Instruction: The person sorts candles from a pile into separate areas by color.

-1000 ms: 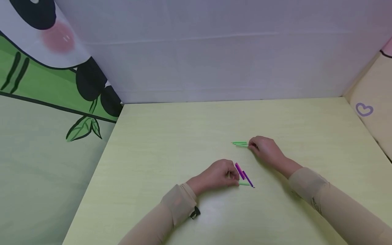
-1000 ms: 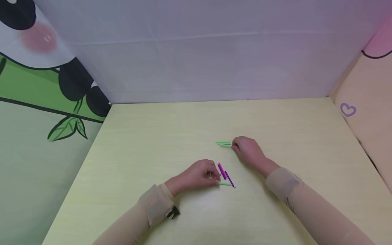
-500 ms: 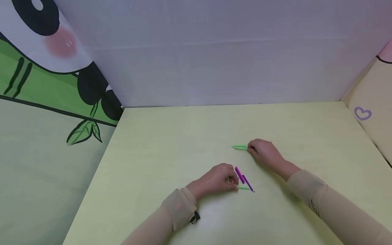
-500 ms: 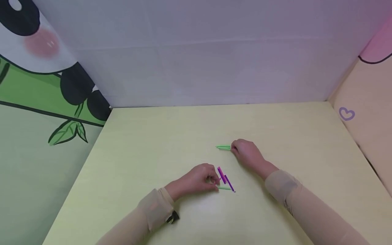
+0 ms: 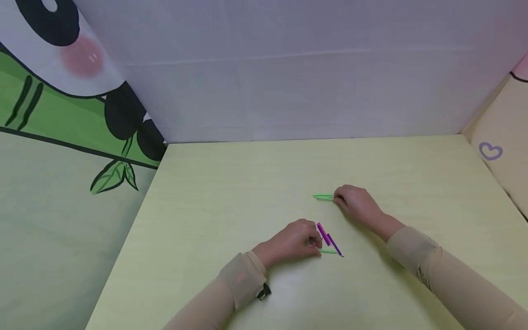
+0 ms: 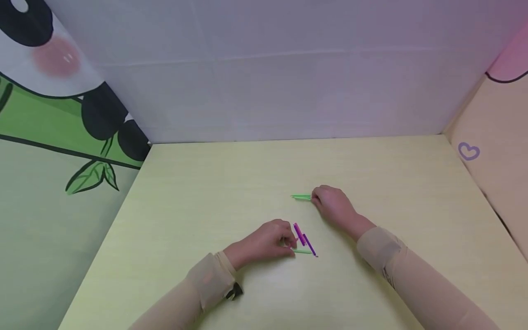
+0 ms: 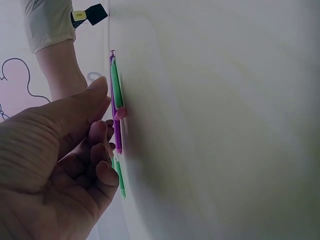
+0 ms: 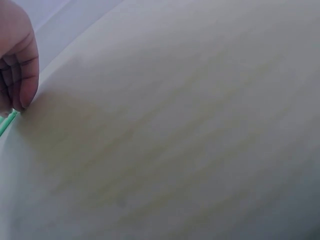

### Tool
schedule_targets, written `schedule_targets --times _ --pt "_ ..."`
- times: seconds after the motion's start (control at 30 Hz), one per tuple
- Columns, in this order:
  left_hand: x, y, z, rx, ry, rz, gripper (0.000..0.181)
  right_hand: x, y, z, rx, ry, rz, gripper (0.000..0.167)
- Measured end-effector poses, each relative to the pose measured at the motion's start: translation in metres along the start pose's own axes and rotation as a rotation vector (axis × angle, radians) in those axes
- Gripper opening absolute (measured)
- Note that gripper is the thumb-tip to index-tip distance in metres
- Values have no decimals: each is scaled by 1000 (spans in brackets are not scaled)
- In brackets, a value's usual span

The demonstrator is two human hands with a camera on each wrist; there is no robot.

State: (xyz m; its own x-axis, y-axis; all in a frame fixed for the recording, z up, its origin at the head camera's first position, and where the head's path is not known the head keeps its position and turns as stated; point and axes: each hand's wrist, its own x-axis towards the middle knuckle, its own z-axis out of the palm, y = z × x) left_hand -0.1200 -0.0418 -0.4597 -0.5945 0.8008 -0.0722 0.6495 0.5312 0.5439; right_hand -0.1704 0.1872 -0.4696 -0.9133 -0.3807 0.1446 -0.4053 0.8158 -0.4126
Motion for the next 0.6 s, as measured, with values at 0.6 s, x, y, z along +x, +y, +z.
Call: schedule_targets --times 0.6 --pt "-1 2 0 58 -2 -1 10 5 -1 2 -43 -10 -14 5"
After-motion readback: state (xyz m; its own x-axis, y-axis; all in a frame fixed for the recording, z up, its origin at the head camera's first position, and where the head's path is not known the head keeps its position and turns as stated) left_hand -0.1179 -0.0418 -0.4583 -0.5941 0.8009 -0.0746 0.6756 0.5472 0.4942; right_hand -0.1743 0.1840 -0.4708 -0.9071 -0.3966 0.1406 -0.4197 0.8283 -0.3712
